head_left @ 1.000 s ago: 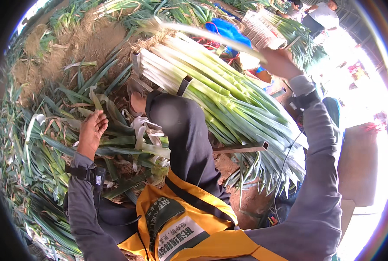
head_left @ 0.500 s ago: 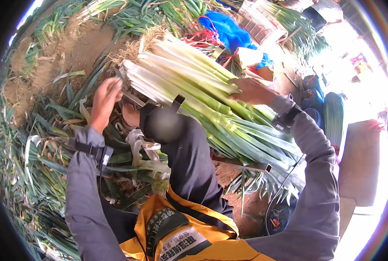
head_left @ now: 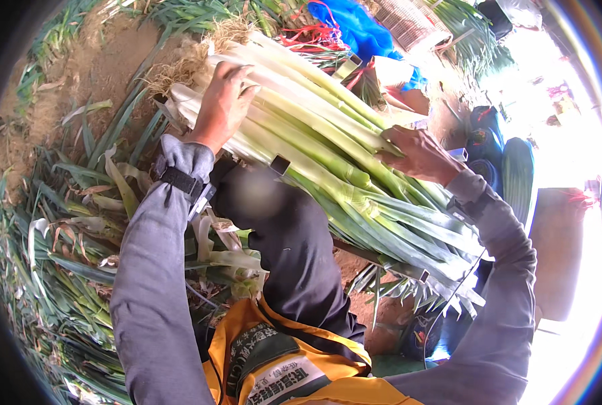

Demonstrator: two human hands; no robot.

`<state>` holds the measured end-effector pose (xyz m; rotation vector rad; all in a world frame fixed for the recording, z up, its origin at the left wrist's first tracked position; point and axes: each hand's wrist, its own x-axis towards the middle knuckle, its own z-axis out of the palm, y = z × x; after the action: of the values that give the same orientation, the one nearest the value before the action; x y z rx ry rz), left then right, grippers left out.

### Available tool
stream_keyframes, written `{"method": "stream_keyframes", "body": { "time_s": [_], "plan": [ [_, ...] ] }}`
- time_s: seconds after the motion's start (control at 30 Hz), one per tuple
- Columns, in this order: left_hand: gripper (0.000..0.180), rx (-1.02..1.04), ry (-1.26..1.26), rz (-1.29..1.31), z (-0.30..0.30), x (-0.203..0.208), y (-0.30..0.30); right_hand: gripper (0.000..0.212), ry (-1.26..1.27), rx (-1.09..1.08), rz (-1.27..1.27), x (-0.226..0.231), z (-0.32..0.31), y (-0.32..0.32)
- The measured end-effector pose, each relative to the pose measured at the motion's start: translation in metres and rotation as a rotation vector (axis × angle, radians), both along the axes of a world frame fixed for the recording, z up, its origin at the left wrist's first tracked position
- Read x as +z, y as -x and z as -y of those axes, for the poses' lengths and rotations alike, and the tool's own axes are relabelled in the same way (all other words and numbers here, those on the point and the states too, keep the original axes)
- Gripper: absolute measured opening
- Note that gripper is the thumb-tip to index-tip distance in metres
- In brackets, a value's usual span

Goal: Cleaning and trimming leeks by hand and bundling them together.

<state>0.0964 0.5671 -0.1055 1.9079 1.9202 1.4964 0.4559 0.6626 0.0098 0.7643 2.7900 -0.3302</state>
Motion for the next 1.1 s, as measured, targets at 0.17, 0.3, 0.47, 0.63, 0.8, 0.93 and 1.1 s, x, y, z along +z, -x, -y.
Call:
{"method": "stream_keyframes", "body": {
  "time_s": [0.17, 0.3, 0.47, 0.63, 0.8, 0.93, 1.1],
  "plan": [
    [0.028, 0.02, -0.021, -0.178, -0.026, 0.002, 0.0, 0.031, -0.123, 0.149, -0.196, -0.02, -0.007, -0.005],
    [0.025, 0.065, 0.094, -0.304, -0.023, -0.001, -0.001, 0.031, 0.038, 0.101, -0.233, -0.017, 0.01, 0.001],
    [0.023, 0.013, 0.167, -0.321, -0.017, -0.006, 0.002, 0.023, -0.054, 0.099, -0.255, -0.025, 0.017, 0.003],
    [0.032, 0.051, 0.15, -0.34, -0.02, -0.005, -0.004, 0.013, -0.195, 0.037, -0.327, -0.05, 0.023, -0.008],
    [0.03, 0.076, 0.216, -0.402, -0.024, -0.012, -0.001, 0.015, -0.488, 0.454, -0.342, -0.06, -0.004, -0.014],
    [0.03, 0.074, 0.219, -0.364, -0.021, -0.015, -0.002, 0.023, -0.227, 0.345, -0.391, -0.034, -0.002, -0.028],
    [0.031, 0.085, 0.213, -0.367, -0.022, -0.014, -0.001, 0.021, -0.46, 0.343, 0.05, -0.018, 0.024, -0.071]
  ]
}}
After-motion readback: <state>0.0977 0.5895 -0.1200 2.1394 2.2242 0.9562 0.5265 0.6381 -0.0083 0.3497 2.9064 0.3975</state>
